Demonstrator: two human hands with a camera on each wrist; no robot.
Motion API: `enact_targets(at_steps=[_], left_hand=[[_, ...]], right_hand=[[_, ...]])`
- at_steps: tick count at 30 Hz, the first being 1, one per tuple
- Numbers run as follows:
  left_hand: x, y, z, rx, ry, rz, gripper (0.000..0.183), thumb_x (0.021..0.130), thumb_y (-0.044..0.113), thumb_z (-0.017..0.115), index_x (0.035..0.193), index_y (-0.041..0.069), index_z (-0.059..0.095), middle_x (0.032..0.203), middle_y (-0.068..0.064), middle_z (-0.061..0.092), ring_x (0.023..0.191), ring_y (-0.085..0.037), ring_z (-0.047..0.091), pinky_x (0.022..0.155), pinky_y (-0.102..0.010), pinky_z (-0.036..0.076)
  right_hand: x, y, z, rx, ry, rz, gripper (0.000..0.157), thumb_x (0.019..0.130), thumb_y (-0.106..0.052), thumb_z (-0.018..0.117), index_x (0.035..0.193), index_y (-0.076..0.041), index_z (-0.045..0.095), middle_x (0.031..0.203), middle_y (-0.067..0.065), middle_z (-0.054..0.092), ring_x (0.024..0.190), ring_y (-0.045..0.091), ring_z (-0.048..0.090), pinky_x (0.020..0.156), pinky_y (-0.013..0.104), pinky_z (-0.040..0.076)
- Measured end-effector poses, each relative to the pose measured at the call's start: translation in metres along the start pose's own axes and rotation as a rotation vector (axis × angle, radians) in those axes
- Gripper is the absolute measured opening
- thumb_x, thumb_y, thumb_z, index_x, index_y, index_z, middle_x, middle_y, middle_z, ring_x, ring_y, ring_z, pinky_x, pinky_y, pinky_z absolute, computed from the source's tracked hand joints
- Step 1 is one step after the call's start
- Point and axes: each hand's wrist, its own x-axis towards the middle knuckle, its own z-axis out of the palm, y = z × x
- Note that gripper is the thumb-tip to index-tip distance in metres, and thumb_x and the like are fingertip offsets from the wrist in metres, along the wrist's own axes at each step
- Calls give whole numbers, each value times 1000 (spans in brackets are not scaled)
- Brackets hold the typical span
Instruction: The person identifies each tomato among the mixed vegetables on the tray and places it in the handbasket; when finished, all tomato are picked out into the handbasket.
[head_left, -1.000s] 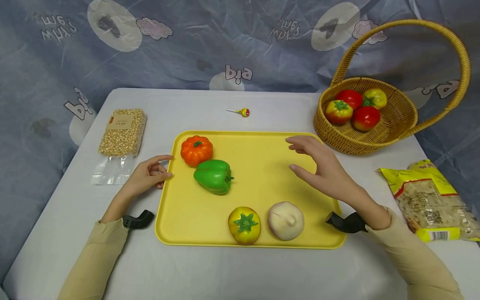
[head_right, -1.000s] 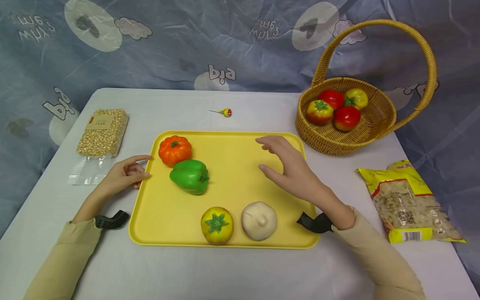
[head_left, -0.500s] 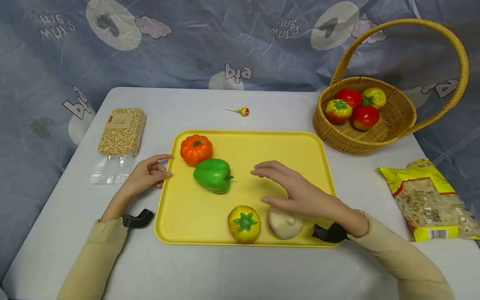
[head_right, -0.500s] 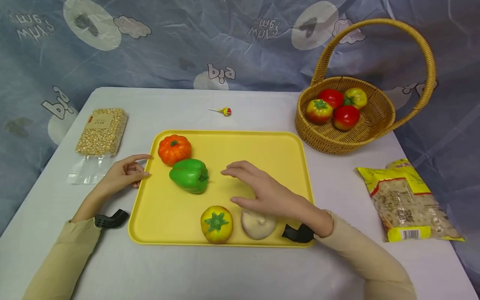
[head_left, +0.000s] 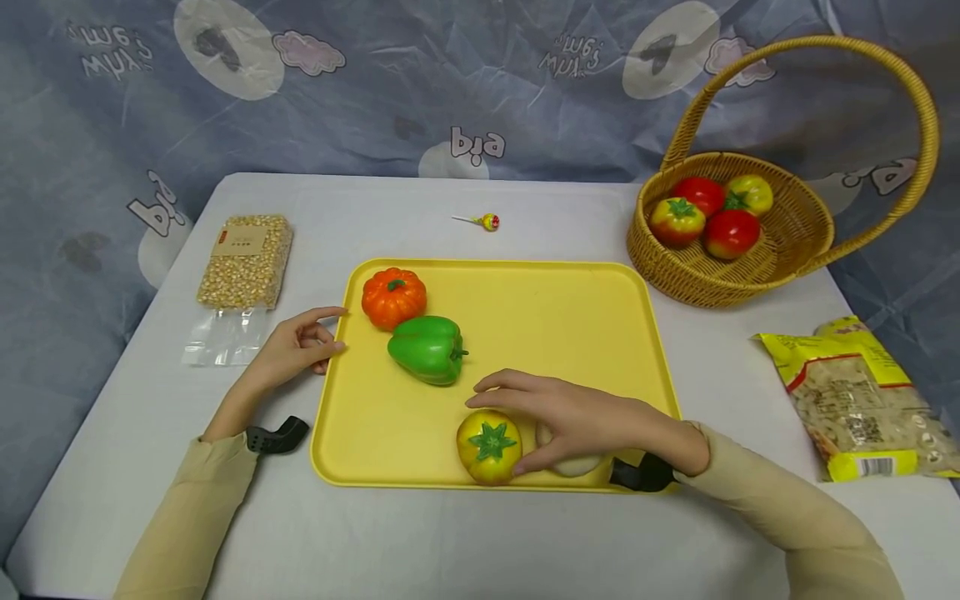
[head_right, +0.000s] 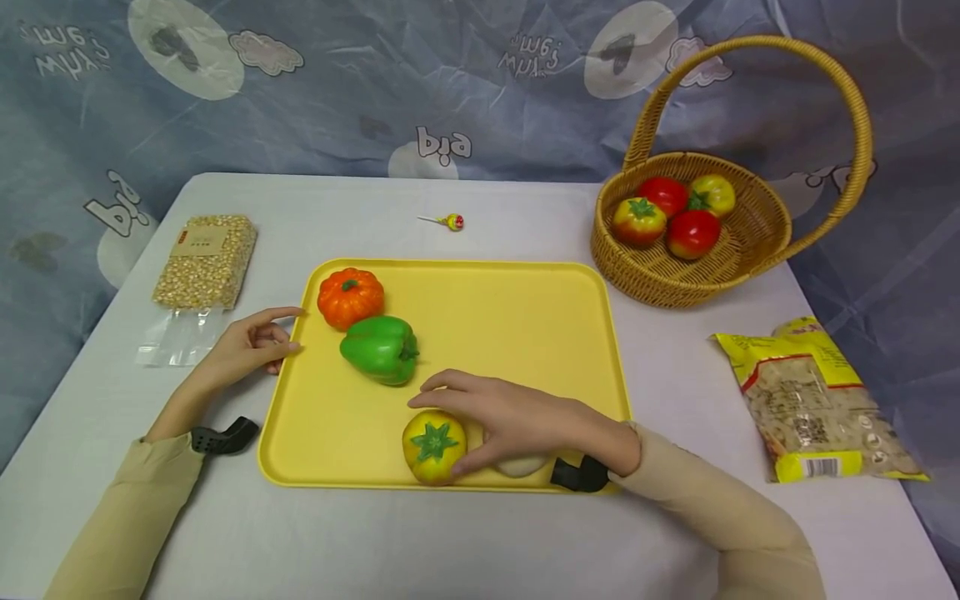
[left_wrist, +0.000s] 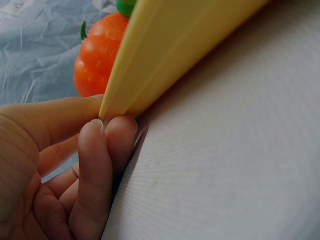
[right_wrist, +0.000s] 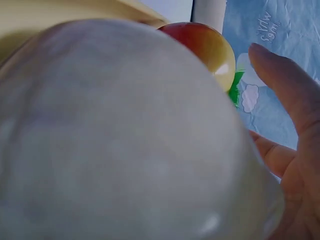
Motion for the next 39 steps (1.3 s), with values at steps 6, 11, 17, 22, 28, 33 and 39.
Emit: enact_targets(at_steps=[6,11,17,22,28,33,39], left_hand=[[2,0,0,6,-4,7,54,88,9,64,136,0,42,72,10,62,52,-6,57,48,-23,52],[3,0,0,13,1,7,54,88,9,64,136,0,42,72,11,62,52,-5,57,48,-23,52],[3,1,0,12,-2,8,54,87,9,64,136,0,42,72,9,62,52,-6,57,48,-24,52],[1,1,0,7,-6,-9,57,87,9,65,138,1,41,73,7,62,53,-5,56,49,-23,51],[0,-1,1,1,-8,-16,56,87,8,64,138,1,40,73,8,61,53,-5,56,49,-23,51],[0,-1,1,6,-2,-11,55,87,9,64,136,0,41,72,9,62,53,-5,56,49,-23,51],[0,-1,0,11,-2,-2,55,87,8,64,136,0,41,71,8,61,53,-5,55,49,-23,51]], right_hand=[[3,2,0,-17,-15,-25,75,75,-39,77,139,-19,42,138,-6,43,124,8,45,104,30,44],[5,3,2,-25,-30,-33,77,74,-39,78,139,-19,42,135,-6,45,121,6,47,102,28,46],[9,2,5,-35,-89,-25,78,74,-35,79,141,-21,40,135,-7,45,118,6,49,100,27,47],[11,3,9,-58,-116,-42,74,75,-34,78,139,-23,42,133,-8,47,116,5,50,99,24,46],[10,2,10,-68,-90,-43,70,74,-34,79,134,-22,45,130,-7,49,113,5,52,97,23,47],[7,-1,5,-48,-50,-17,70,74,-35,79,133,-22,45,129,-7,50,114,6,51,98,25,48],[2,-1,-1,0,40,-3,71,73,-35,80,133,-27,44,130,-9,49,116,5,49,99,27,48]])
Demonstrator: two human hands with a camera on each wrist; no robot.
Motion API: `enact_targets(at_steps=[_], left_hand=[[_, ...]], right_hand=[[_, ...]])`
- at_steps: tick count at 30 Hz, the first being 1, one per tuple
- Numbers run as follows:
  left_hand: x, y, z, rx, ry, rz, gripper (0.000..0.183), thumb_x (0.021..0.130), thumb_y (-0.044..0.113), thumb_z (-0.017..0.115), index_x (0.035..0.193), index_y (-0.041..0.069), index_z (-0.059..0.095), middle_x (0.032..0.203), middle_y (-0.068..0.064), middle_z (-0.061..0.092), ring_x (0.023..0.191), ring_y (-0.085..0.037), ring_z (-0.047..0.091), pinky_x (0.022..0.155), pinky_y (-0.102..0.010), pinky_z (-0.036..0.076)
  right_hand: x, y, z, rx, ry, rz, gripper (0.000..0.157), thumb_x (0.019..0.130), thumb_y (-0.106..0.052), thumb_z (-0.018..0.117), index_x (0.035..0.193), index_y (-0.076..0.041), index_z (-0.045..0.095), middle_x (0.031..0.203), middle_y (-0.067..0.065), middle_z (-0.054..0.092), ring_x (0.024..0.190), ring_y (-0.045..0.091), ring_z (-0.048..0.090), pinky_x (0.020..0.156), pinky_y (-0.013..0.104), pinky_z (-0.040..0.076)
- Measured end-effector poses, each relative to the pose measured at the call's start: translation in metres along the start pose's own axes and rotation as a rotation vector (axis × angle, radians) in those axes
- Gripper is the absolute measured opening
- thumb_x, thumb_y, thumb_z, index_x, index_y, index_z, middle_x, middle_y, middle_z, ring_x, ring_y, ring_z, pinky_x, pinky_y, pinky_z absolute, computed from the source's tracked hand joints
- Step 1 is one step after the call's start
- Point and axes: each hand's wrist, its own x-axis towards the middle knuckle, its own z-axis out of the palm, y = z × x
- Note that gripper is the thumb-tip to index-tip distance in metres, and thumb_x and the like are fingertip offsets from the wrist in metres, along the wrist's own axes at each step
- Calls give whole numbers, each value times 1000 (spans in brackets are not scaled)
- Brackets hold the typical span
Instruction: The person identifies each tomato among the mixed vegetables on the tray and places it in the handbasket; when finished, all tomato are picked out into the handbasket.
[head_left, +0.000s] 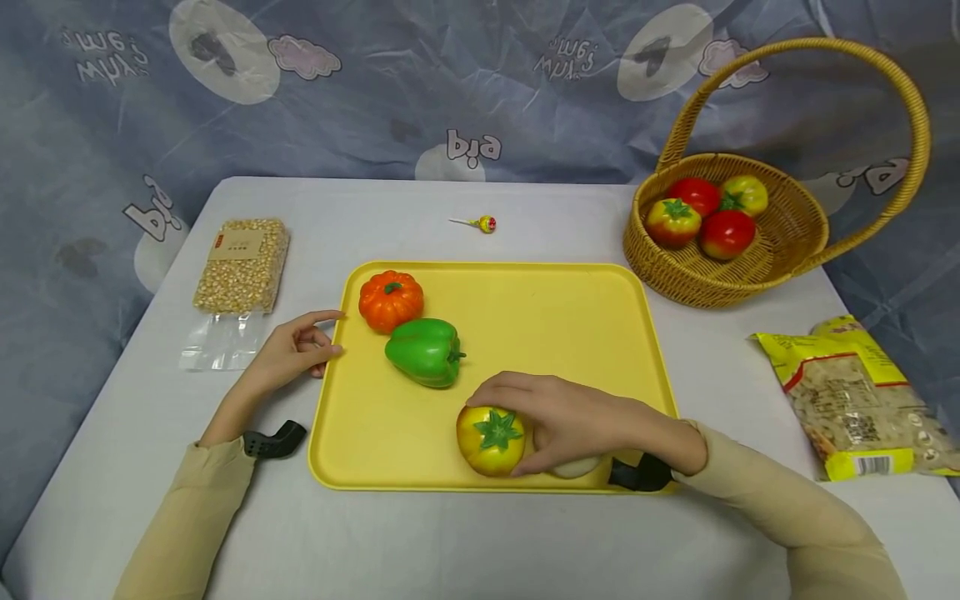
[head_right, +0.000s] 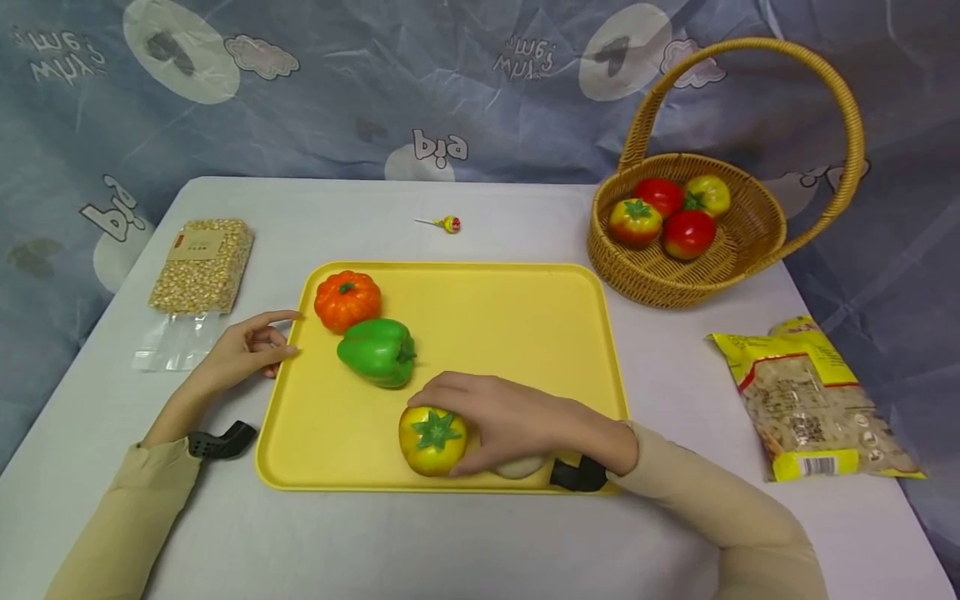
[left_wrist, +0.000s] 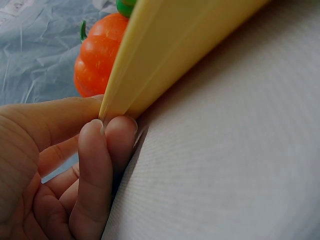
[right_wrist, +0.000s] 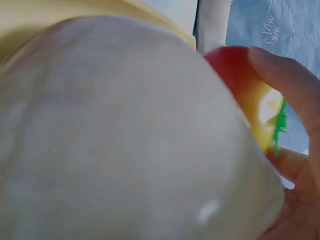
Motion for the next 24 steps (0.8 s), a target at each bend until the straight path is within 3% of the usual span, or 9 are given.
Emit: enact_targets(at_steps=[13,24], left_hand=[[0,0,1,-48,-10,-4,56,87,6,64,137,-1,40,72,8,62,53,-5,56,48,-23,50],[0,1,0,-28,-9,-9,56,87,8,65,137,-1,41,72,8,61,53,-5,56,49,-23,51]], right_hand=[[-14,7,-11,37,257,-61,71,69,-28,81,131,-24,47,127,-8,51,114,6,48,98,27,48],[-29,20,-27,8,446,-74,75,63,-24,87,128,-22,50,121,-9,54,109,4,49,94,17,43]])
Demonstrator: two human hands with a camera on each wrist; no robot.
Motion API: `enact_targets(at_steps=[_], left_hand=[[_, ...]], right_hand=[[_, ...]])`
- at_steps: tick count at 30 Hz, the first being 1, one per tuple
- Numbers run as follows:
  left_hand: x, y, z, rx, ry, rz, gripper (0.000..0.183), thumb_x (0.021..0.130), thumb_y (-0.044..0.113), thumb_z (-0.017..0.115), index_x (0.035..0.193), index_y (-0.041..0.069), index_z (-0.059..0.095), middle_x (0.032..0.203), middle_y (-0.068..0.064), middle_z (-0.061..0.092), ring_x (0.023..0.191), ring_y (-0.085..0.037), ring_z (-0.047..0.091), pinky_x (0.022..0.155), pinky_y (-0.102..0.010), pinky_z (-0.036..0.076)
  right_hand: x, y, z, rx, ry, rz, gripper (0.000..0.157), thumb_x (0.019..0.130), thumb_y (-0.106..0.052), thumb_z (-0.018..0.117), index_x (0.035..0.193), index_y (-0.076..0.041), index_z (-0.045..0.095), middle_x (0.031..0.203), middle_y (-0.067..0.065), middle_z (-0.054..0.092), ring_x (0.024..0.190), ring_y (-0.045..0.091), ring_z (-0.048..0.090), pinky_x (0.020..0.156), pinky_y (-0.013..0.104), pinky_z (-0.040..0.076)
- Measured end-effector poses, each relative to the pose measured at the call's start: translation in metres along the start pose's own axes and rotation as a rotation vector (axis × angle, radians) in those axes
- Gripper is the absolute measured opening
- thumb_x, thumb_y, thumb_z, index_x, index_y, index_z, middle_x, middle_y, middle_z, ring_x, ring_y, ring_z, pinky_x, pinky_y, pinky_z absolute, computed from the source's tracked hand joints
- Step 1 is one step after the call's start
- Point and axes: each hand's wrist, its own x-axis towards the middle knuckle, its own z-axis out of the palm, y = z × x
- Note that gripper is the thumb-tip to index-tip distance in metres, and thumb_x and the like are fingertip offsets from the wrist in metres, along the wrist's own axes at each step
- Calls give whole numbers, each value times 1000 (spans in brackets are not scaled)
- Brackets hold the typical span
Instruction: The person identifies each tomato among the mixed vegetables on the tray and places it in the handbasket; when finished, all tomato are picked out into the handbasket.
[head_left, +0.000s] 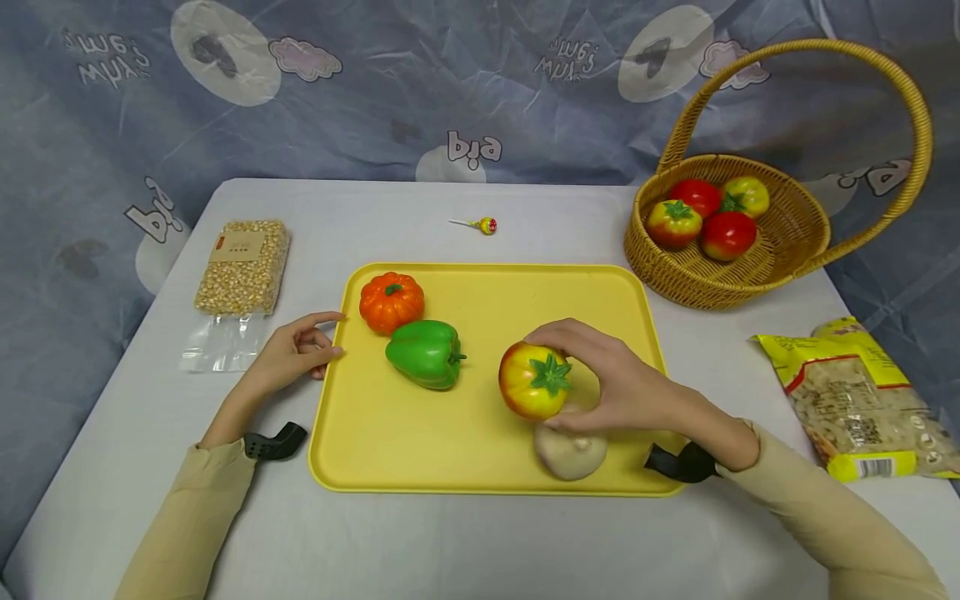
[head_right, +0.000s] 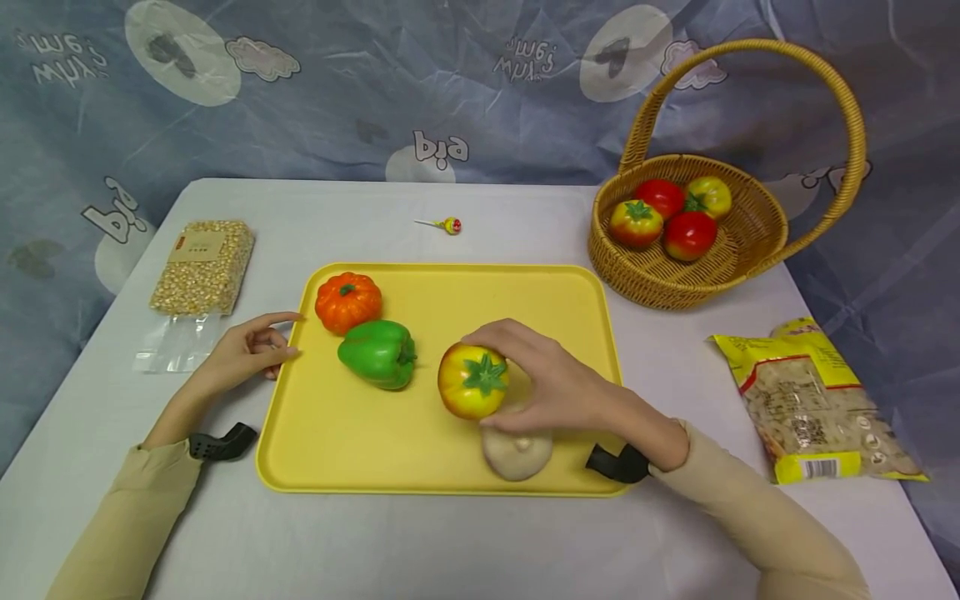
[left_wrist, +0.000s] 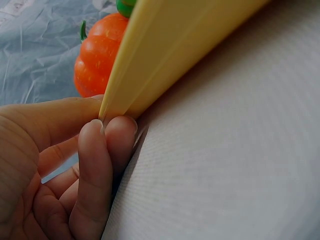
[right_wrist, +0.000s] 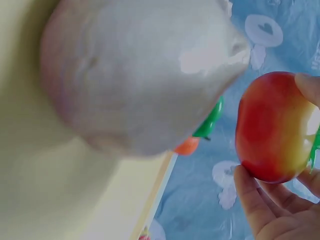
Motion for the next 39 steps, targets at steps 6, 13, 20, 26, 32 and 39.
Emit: enact_targets(at_steps=[6,13,20,26,32,39], left_hand=[[0,-2,1,9,5,4,55,87,8,65,136,-1,42,73,8,61,53,-5,57,49,-24,52],[1,-3,1,9,11,1,55,87,9,65,136,0,42,72,8,61,52,-5,57,48,-23,51],[0,-2,0,3,2,-1,56,87,9,65,137,1,41,73,8,61,53,-5,57,49,-23,51],[1,-1,0,8,5,-1,56,87,8,65,137,2,42,73,8,61,53,-5,57,48,-24,51],[1,-1,-1,16,9,1,55,87,9,65,137,2,42,73,8,62,52,-5,57,48,-24,51],[1,-1,0,17,12,3,55,87,9,65,136,2,43,73,8,61,52,-6,57,48,-24,51]], right_hand=[[-8,7,-13,-51,82,22,81,56,-17,90,127,-14,51,119,-3,56,106,3,48,85,13,42],[-15,11,-31,-113,182,45,83,52,-10,90,126,-8,53,118,2,57,104,1,49,84,8,43],[-21,23,-49,-191,310,68,87,45,0,89,125,-2,54,116,9,58,102,-6,48,83,2,41],[-27,40,-62,-226,376,130,91,44,7,88,127,-2,52,116,-2,56,104,-11,49,87,-1,41],[-35,56,-72,-264,471,279,85,52,6,86,129,-5,52,113,-28,46,97,-12,47,80,-4,40],[-42,80,-82,-241,586,401,76,61,1,84,129,-5,51,110,-31,45,93,-11,48,77,-4,39]])
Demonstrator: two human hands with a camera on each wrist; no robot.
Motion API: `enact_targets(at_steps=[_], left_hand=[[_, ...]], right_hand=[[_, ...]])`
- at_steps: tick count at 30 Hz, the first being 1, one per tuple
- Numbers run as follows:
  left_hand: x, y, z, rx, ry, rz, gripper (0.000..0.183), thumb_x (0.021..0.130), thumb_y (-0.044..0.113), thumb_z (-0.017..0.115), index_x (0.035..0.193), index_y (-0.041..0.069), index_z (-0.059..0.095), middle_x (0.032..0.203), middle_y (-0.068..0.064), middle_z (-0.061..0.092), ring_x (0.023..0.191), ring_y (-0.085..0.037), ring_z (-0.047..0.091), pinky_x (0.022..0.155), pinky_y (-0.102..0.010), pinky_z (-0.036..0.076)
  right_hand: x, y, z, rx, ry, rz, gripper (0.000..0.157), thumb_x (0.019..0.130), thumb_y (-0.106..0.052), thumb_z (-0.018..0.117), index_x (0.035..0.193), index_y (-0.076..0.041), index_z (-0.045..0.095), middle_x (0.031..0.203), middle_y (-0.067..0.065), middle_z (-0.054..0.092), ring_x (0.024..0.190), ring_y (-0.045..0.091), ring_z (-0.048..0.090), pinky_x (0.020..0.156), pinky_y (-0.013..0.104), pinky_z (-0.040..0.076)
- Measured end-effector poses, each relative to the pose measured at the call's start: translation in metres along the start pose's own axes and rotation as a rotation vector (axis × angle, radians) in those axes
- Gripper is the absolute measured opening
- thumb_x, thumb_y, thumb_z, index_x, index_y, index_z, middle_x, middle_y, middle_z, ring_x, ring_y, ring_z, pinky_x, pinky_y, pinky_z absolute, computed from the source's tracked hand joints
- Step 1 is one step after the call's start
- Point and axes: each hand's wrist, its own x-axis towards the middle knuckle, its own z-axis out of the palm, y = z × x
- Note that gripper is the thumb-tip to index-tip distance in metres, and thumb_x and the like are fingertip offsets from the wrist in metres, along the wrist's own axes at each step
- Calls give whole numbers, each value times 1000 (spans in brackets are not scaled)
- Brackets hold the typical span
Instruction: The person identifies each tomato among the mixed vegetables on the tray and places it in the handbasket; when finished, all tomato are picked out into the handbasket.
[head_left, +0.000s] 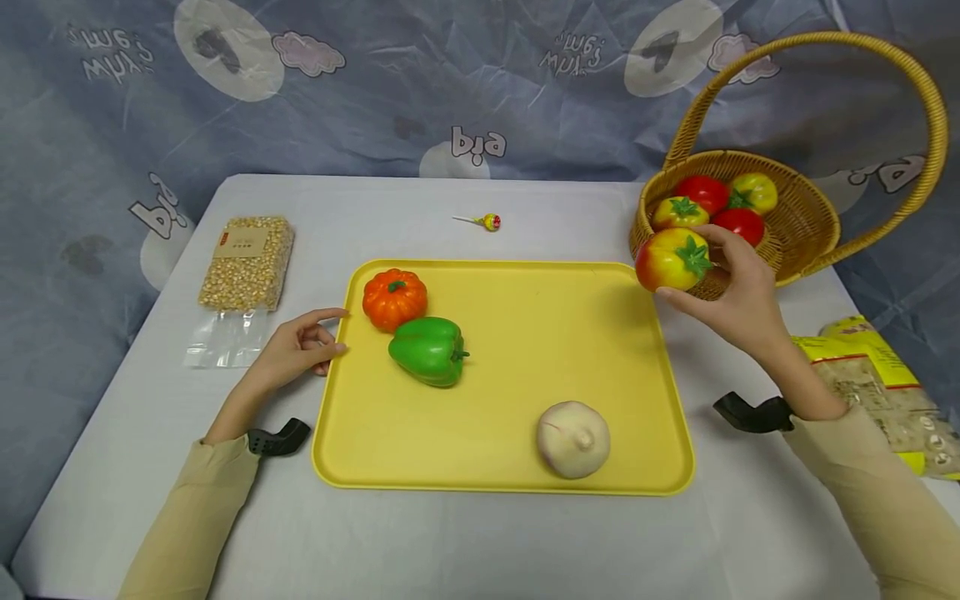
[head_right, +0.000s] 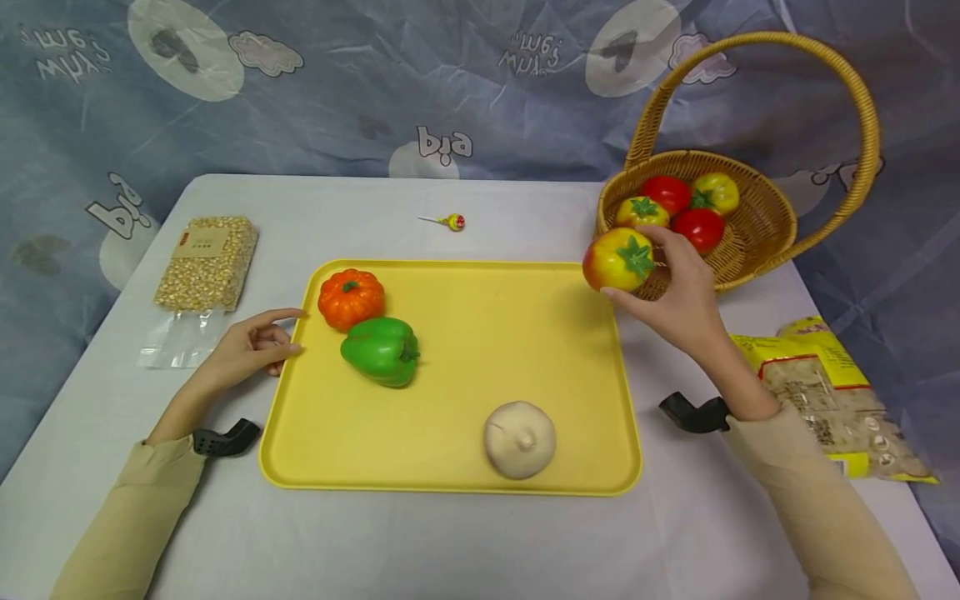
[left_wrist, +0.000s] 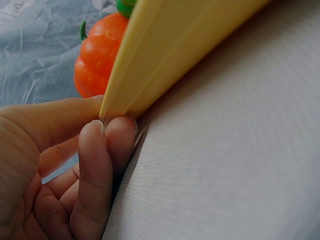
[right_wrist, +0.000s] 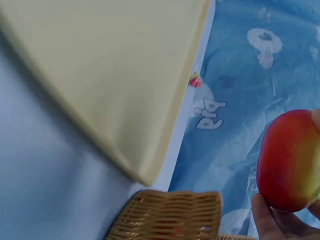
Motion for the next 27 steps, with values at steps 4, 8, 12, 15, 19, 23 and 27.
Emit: enact_targets(at_steps=[4,8,12,15,19,23,27], left_hand=[[1,-1,0,2,1,10,54,87,8,65,136,1,43,72,9,62,52,-6,57,48,-24,51],[1,-2,0,12,6,11,53,87,8,65,135,0,43,71,10,62,52,-6,57,48,-24,51],[2,-1,0,19,6,10,53,87,10,65,135,1,44,72,9,62,52,-6,57,48,-24,51],[2,-1,0,13,0,17,53,87,9,65,135,1,44,72,9,62,52,-6,57,48,-24,52],[2,0,0,4,-3,20,54,87,9,64,136,-1,43,73,9,62,52,-6,57,48,-24,51],[1,0,0,4,0,6,54,88,8,64,136,0,42,73,10,63,53,-6,57,48,-24,51],[-1,1,1,-8,-2,-12,55,87,9,64,137,0,41,74,9,62,53,-5,57,49,-24,52]], right_hand=[[6,15,-3,12,50,67,71,65,-5,83,130,-8,52,108,-29,46,90,-8,49,76,-3,39],[12,28,-7,-11,87,153,69,69,-12,81,131,-11,51,104,-29,44,86,-10,48,75,-2,38],[16,43,-13,-77,96,241,68,72,-22,79,133,-12,49,106,-26,44,81,-13,44,72,0,36],[18,53,-18,-119,74,305,69,75,-27,77,135,-13,46,112,-17,46,80,-15,41,71,1,34],[22,62,-24,-171,-4,377,73,78,-35,74,139,-13,41,123,4,48,86,-9,42,72,5,34],[32,68,-27,-229,-127,374,76,81,-40,70,141,-7,37,133,23,44,107,25,47,90,36,41],[42,75,-27,-259,-257,377,81,82,-44,66,142,-1,32,132,32,40,116,47,38,93,61,33]])
